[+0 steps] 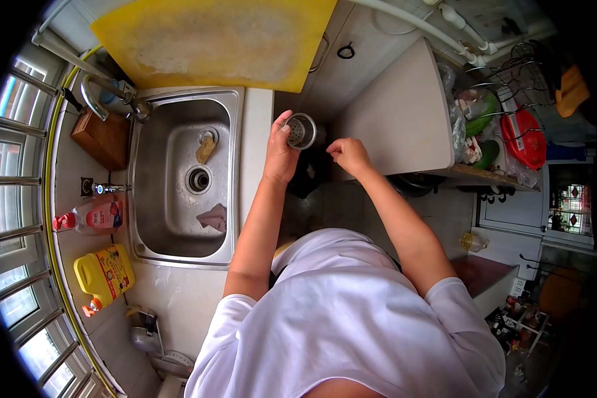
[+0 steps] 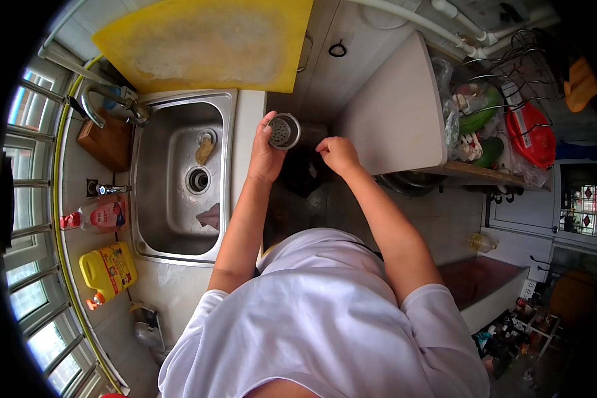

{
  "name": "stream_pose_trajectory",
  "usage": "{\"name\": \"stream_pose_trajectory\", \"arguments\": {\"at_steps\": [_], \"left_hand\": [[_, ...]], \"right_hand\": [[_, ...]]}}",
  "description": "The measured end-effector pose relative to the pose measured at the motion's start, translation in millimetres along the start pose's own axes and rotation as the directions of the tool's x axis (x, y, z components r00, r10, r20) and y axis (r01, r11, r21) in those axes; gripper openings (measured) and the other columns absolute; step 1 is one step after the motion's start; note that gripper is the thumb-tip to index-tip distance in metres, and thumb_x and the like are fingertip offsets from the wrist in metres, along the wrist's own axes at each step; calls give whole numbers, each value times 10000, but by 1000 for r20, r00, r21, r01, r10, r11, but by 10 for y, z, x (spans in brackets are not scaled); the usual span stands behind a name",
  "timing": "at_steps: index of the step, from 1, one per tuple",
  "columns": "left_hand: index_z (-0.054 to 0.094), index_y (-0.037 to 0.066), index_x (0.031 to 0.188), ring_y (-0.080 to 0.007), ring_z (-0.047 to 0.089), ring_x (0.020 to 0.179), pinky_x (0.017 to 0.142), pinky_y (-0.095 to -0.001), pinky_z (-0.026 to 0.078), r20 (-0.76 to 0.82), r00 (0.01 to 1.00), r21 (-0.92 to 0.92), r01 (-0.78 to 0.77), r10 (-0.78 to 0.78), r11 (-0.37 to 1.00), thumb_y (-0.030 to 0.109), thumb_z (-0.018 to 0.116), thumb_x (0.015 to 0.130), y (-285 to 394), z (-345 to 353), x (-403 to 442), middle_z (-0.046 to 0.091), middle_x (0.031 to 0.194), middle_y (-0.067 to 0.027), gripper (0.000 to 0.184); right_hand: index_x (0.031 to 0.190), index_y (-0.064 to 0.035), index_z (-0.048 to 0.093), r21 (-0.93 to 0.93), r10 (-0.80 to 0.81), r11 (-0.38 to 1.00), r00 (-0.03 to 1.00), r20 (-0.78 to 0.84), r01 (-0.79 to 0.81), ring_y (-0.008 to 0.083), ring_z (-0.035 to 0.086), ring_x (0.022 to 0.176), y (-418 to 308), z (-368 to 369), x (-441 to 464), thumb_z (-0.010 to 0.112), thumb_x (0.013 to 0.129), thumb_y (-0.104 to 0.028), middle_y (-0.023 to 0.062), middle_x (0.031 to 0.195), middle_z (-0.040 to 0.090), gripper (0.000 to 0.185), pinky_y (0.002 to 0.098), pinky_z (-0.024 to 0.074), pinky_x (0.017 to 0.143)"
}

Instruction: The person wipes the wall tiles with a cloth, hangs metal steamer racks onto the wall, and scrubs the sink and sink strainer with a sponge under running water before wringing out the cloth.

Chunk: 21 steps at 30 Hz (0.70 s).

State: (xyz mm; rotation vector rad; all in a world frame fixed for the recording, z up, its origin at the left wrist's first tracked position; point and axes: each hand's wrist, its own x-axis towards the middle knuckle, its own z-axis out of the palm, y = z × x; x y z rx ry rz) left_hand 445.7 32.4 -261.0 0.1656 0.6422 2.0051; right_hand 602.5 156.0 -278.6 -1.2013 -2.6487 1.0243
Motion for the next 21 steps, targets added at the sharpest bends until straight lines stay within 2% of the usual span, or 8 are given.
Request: {"name": "stream_pose_trajectory", "arguments": {"at_steps": [1,3,5,9,12,14,18,21], "left_hand": [[449,95,1272,-163,553,1053,917,-335,464,1,1000,-1,0,0,1000,180,497,913,-24,-24,8,556,1146,-49,372],[411,106,1293,-221,517,1174,976,-378,434,51,999,52,4,-7,999,315,584,865,-63,-64,24,515,1299,-117,506],[407,110,1295,-227,512,1183,982,-378,430,74,997,42,4,-7,999,318,589,861,-84,-65,18,505,1313,-127,515],[410,122,1293,-238,496,1205,1000,-383,416,129,992,25,3,-6,1000,329,602,847,-43,7,-42,484,1339,-147,527],[419,130,1288,-242,491,1209,1009,-395,408,150,989,52,-16,8,999,328,606,843,-33,-14,-49,480,1341,-149,522],[422,128,1287,-247,491,1207,1010,-397,407,147,989,53,-21,13,998,327,608,841,-48,-23,-43,481,1339,-149,523],[423,115,1287,-263,494,1193,1011,-407,408,175,984,36,2,-9,999,311,613,837,-87,56,-41,479,1335,-152,526],[421,110,1286,-266,496,1186,1007,-409,412,183,983,110,-26,5,994,286,619,832,-90,109,-41,475,1334,-154,526]], "right_hand": [[880,-48,709,-15,-12,1000,1000,-19,12,184,664,679,-19,-6,-11,650,780,-46,95,769,700,116,302,519,642],[888,-57,714,-30,-26,999,999,-39,25,187,664,677,-66,-14,-31,642,787,-54,94,774,701,125,304,519,644],[856,-66,710,-76,-11,997,993,-113,2,197,659,667,-122,-17,-53,680,768,-74,83,737,690,94,307,513,629],[841,-90,698,-145,83,985,992,-98,-97,196,627,615,-429,-212,-146,739,728,-110,54,684,653,121,316,496,593],[840,-142,684,-123,-61,992,970,-234,33,212,595,592,-575,-300,-248,776,686,-168,21,689,599,181,355,478,571],[894,-158,686,-59,-362,932,897,-255,359,199,572,575,-715,-363,-350,778,681,-162,13,696,564,232,356,469,556],[1115,-168,627,-211,-283,938,959,-12,274,248,616,670,-975,-402,-386,714,750,-197,40,809,621,376,393,494,597],[1100,-151,640,-263,-263,931,965,3,254,255,625,681,-944,-348,-333,702,758,-185,47,785,640,349,397,496,607]]}}
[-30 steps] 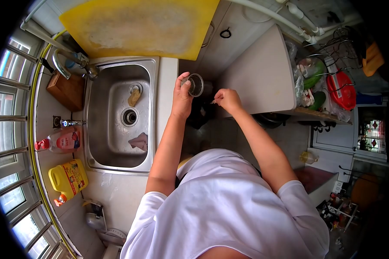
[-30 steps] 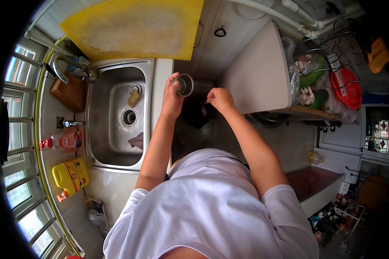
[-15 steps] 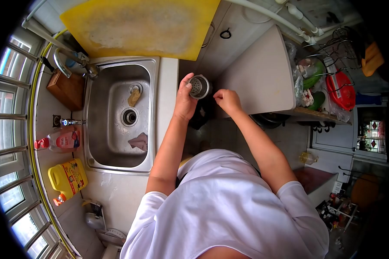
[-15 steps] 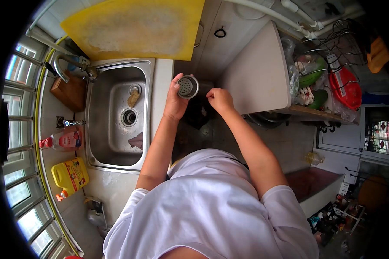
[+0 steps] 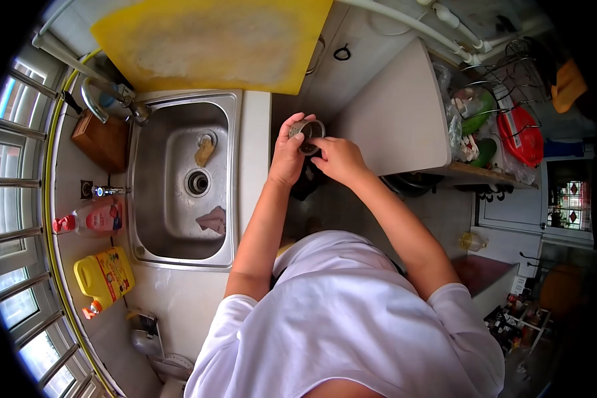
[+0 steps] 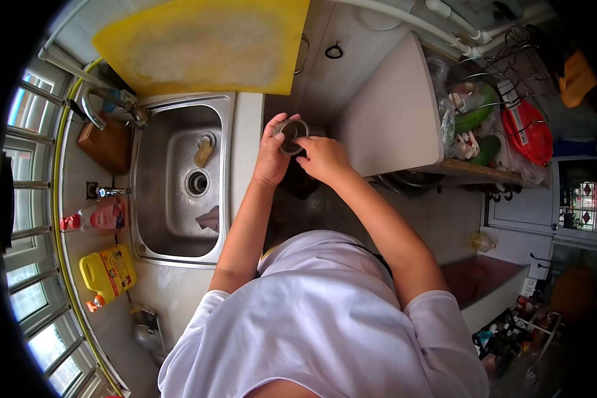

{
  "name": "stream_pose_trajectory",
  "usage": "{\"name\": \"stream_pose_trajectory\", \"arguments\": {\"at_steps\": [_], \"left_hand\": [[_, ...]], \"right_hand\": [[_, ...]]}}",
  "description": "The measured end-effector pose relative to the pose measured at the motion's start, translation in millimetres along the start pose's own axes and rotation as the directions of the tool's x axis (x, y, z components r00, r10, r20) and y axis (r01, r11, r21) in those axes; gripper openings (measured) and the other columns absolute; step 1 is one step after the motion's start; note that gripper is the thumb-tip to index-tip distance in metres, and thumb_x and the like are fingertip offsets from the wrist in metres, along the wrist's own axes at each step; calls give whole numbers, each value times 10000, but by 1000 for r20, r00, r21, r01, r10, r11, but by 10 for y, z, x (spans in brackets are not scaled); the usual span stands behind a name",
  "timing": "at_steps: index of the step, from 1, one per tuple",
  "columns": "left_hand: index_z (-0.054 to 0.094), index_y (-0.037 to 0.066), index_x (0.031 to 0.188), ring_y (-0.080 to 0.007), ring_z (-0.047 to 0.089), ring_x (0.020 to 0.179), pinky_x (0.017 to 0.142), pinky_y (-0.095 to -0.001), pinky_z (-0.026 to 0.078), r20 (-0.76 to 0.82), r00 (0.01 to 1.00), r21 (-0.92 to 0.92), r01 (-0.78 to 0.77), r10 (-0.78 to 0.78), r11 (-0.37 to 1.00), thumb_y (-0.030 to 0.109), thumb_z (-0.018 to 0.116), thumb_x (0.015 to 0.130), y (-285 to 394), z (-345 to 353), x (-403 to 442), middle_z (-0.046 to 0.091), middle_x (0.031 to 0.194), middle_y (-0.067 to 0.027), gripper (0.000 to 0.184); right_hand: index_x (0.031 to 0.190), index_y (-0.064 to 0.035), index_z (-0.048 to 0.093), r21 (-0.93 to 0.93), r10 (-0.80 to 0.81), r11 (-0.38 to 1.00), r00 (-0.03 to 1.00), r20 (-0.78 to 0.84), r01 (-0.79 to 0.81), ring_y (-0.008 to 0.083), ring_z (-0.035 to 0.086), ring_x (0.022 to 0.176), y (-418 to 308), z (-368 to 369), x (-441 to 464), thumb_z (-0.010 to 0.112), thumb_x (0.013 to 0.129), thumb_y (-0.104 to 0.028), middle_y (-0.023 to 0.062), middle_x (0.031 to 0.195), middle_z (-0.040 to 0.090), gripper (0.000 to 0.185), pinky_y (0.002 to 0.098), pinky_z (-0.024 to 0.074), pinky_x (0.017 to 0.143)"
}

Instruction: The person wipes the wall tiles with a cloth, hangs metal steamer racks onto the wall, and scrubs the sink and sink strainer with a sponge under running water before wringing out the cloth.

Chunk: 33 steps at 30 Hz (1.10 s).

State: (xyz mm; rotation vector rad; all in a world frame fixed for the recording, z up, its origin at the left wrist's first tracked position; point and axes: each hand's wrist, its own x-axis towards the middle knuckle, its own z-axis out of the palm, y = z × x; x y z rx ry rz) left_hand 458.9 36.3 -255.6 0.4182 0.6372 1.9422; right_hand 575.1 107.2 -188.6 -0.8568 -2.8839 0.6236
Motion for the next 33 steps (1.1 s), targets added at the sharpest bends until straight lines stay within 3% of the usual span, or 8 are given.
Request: {"name": "stream_pose_trajectory", "arguments": {"at_steps": [4,6,10,12,15,25,27,33], "left_hand": [[425,111,1282,-264,499,1182,1002,-409,417,13,1000,9,-3,3,1000,268,628,826,30,6,-7,473,1335,-155,523],[444,102,1269,-241,520,1151,996,-385,421,16,1000,-106,19,-17,994,184,617,845,68,9,4,505,1303,-132,466],[447,99,1260,-246,525,1145,985,-387,433,31,1000,-113,5,-2,994,207,625,849,61,20,-3,506,1301,-138,461],[448,96,1253,-247,530,1136,981,-385,438,22,1000,-106,7,-5,994,225,631,850,42,27,7,505,1300,-142,461],[448,95,1251,-244,534,1129,980,-383,440,15,1000,-110,19,-17,994,215,622,855,49,28,-1,507,1295,-143,449],[440,84,1253,-241,536,1124,977,-375,442,7,1000,-123,-14,15,992,166,554,891,0,36,38,517,1280,-142,388],[422,93,1262,-258,520,1147,987,-394,432,-54,999,-43,-12,10,999,278,598,856,-13,47,41,497,1300,-159,480],[421,105,1278,-250,514,1165,994,-390,424,-130,990,-58,-60,52,996,305,594,861,-36,-92,84,509,1294,-151,494]], "right_hand": [[1108,-127,646,125,119,983,982,146,-138,223,625,619,-49,-56,10,671,780,-152,53,692,629,330,364,500,582],[1129,-96,641,467,167,836,945,282,-288,160,625,573,-15,-41,19,643,799,-105,54,628,616,330,305,503,559],[1149,-58,629,662,96,714,968,233,-230,111,631,591,175,146,43,630,814,-75,55,679,641,335,254,498,551],[1121,-33,641,746,88,622,968,234,-237,122,657,680,190,126,40,627,833,-73,59,773,673,290,246,509,593],[1103,-18,637,787,46,545,947,317,-289,131,665,800,160,21,9,588,893,-111,59,919,678,235,250,526,689],[1077,-31,655,823,182,450,938,296,-347,141,673,795,173,107,-5,632,893,-183,62,910,690,240,262,523,686],[1059,-29,652,833,214,412,928,306,-369,147,675,802,179,117,-15,629,897,-193,68,921,687,232,265,525,691],[1052,-23,643,865,262,276,899,352,-419,152,671,809,226,74,-82,629,902,-227,75,940,674,253,268,529,696]]}}
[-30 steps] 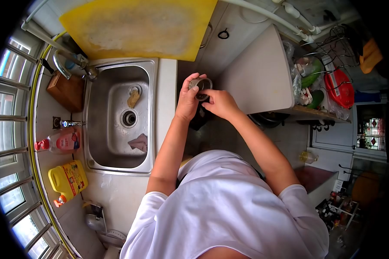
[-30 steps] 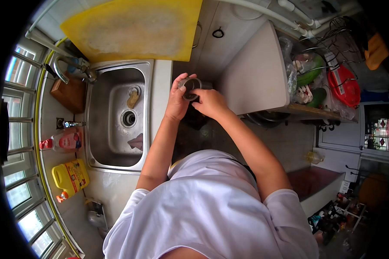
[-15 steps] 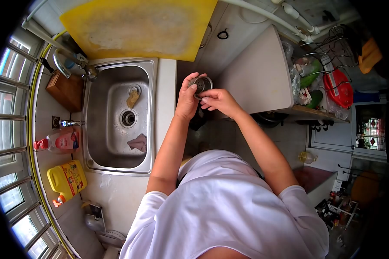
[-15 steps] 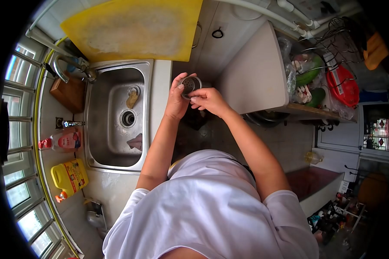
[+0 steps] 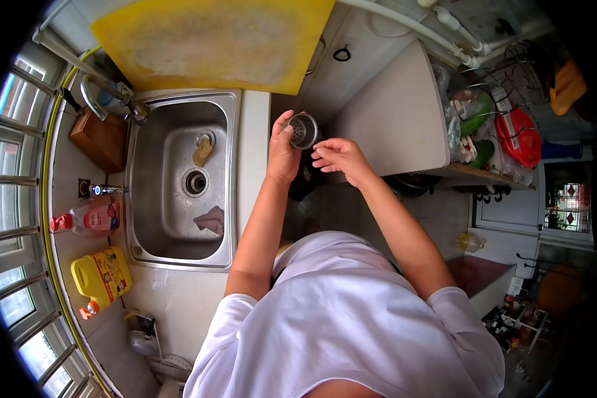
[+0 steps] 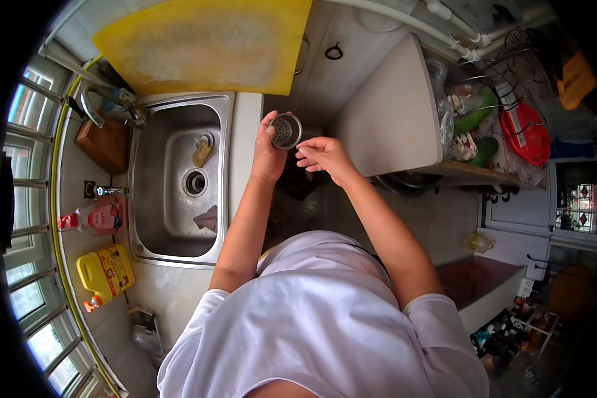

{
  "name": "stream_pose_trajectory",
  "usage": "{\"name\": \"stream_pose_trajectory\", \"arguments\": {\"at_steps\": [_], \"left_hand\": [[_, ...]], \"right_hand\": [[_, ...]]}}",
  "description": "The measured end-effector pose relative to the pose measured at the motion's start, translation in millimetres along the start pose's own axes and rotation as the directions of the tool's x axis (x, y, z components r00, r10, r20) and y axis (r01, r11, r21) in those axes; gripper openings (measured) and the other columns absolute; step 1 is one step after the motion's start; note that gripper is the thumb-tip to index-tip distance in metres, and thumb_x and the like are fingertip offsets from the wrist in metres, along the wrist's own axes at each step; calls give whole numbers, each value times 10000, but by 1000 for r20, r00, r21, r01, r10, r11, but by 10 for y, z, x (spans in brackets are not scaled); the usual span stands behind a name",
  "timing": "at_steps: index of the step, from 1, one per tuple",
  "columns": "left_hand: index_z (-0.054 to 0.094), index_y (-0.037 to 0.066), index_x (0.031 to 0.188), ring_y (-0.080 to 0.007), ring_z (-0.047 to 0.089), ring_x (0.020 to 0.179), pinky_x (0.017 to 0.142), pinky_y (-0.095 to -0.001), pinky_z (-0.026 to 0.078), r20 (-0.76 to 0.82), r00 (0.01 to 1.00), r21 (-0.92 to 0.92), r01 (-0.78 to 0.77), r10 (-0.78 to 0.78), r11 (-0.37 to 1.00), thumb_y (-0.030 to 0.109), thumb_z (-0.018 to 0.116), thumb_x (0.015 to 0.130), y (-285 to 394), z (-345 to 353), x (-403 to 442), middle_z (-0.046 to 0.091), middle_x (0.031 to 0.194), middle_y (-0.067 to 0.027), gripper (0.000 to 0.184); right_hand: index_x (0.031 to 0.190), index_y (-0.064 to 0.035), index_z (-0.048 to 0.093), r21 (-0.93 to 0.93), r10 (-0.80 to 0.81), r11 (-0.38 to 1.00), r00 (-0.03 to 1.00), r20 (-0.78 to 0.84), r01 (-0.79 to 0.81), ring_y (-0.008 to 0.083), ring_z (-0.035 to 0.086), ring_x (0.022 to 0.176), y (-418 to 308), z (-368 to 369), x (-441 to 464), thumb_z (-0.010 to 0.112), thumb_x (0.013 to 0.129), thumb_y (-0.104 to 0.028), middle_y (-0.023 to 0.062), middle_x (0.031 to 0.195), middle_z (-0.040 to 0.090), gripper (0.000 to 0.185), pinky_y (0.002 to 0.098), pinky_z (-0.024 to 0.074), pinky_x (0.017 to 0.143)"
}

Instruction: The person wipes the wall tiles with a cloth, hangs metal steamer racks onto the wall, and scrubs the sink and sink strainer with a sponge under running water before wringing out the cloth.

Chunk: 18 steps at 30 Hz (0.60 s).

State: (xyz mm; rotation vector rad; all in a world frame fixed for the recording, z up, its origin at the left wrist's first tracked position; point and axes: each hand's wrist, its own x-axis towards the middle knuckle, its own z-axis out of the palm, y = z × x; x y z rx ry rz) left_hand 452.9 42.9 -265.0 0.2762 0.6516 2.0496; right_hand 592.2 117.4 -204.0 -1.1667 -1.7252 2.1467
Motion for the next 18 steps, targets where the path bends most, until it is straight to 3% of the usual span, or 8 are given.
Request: {"name": "stream_pose_trajectory", "arguments": {"at_steps": [5,8,10,16,18], "left_hand": [[421,143,1327,-260,507,1203,995,-388,423,-14,1000,-138,18,-20,990,353,596,842,80,-108,-16,482,1351,-147,556],[434,147,1331,-289,508,1209,1005,-401,420,-12,999,-210,49,-53,976,364,611,810,109,-127,-37,483,1356,-161,591],[467,146,1314,-326,506,1209,1019,-411,415,33,997,-272,82,-76,959,350,617,785,130,-133,-55,492,1347,-179,586],[495,137,1300,-359,504,1201,1031,-429,409,64,995,-294,95,-79,951,310,617,777,185,-111,-79,493,1337,-203,564],[497,135,1299,-360,503,1203,1030,-428,410,69,994,-299,97,-80,949,311,617,777,185,-112,-79,493,1338,-203,564]], "right_hand": [[1008,-22,652,-107,-11,994,999,-51,6,131,665,771,168,-130,88,653,879,-208,64,901,678,227,250,521,679],[973,-17,662,-274,-17,962,997,-79,-5,114,657,727,246,-145,166,668,859,-170,50,846,681,191,235,512,663],[923,-14,676,-383,-76,923,993,-93,34,113,646,680,336,-145,235,681,822,-118,45,788,681,146,240,507,647],[880,-17,684,-389,-280,890,958,-57,237,134,639,651,624,-189,455,686,752,-35,51,777,685,130,275,507,644],[876,-29,686,-485,-288,849,953,-94,208,130,637,646,541,-145,404,690,753,-37,50,778,682,123,273,504,631]]}}
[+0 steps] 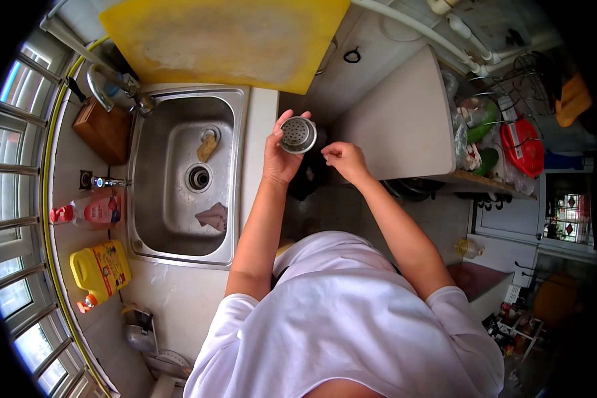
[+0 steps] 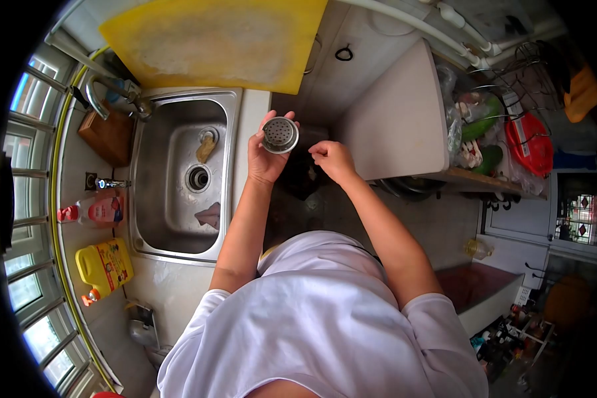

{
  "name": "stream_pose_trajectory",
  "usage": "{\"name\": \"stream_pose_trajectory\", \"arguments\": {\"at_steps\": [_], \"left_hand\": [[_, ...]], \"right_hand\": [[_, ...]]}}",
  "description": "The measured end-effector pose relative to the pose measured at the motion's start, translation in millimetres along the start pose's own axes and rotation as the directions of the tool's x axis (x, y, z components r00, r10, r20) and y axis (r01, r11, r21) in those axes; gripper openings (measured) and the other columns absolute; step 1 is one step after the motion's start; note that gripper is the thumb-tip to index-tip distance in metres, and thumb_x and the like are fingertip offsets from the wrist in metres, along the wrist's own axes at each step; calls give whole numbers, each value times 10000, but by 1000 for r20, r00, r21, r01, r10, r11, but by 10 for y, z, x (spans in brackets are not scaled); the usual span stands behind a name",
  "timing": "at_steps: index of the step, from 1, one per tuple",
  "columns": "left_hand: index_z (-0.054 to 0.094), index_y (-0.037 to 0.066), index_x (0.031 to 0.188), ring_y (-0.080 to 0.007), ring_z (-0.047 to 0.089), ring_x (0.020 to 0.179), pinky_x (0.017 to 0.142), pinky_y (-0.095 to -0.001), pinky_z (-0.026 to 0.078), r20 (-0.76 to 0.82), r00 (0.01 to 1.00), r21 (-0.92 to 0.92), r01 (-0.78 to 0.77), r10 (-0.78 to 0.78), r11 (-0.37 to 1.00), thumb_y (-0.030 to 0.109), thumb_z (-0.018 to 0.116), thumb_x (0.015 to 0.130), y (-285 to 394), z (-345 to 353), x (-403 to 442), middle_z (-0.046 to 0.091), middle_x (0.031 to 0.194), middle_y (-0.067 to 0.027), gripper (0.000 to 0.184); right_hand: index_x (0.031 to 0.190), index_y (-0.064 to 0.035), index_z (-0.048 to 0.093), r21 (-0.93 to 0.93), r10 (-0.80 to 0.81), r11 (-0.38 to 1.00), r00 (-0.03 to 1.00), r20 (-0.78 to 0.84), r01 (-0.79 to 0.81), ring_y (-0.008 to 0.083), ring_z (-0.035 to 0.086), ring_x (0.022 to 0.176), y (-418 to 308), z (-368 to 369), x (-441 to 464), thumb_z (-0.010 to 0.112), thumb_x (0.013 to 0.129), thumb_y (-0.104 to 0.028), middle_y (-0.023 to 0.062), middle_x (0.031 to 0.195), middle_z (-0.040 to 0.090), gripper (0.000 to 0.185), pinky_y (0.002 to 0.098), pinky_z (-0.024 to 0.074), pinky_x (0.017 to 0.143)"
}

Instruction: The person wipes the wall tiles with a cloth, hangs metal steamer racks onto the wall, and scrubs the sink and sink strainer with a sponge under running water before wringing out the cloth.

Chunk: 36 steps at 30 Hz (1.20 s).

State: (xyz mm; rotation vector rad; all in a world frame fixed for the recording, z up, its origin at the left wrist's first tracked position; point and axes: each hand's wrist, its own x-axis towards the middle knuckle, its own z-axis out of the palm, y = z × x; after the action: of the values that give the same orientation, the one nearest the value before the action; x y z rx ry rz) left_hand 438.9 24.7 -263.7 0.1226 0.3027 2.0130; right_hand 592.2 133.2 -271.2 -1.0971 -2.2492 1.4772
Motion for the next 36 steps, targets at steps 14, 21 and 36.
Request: {"name": "stream_pose_trajectory", "arguments": {"at_steps": [14,21,36], "left_hand": [[505,147,1290,-370,501,1179,998,-450,427,113,990,9,87,-87,996,318,603,779,-74,78,-5,474,1347,-218,548],[481,138,1297,-358,523,1152,996,-442,422,119,991,123,51,-65,991,320,617,777,-34,62,-29,488,1331,-213,567],[461,129,1272,-293,552,1095,943,-419,458,156,987,247,5,-45,969,314,592,799,-22,132,-27,494,1318,-196,525]], "right_hand": [[1366,-249,416,-627,-137,727,955,264,278,273,627,584,-1162,115,-353,662,786,-183,63,660,639,633,408,510,586],[1264,-228,492,-680,-161,653,938,308,335,310,630,632,-1061,-28,-278,651,760,-131,111,672,631,537,438,500,591],[1165,-65,561,3,52,998,950,309,-56,167,650,578,-944,21,-282,593,834,-75,76,684,653,334,298,517,577]]}}
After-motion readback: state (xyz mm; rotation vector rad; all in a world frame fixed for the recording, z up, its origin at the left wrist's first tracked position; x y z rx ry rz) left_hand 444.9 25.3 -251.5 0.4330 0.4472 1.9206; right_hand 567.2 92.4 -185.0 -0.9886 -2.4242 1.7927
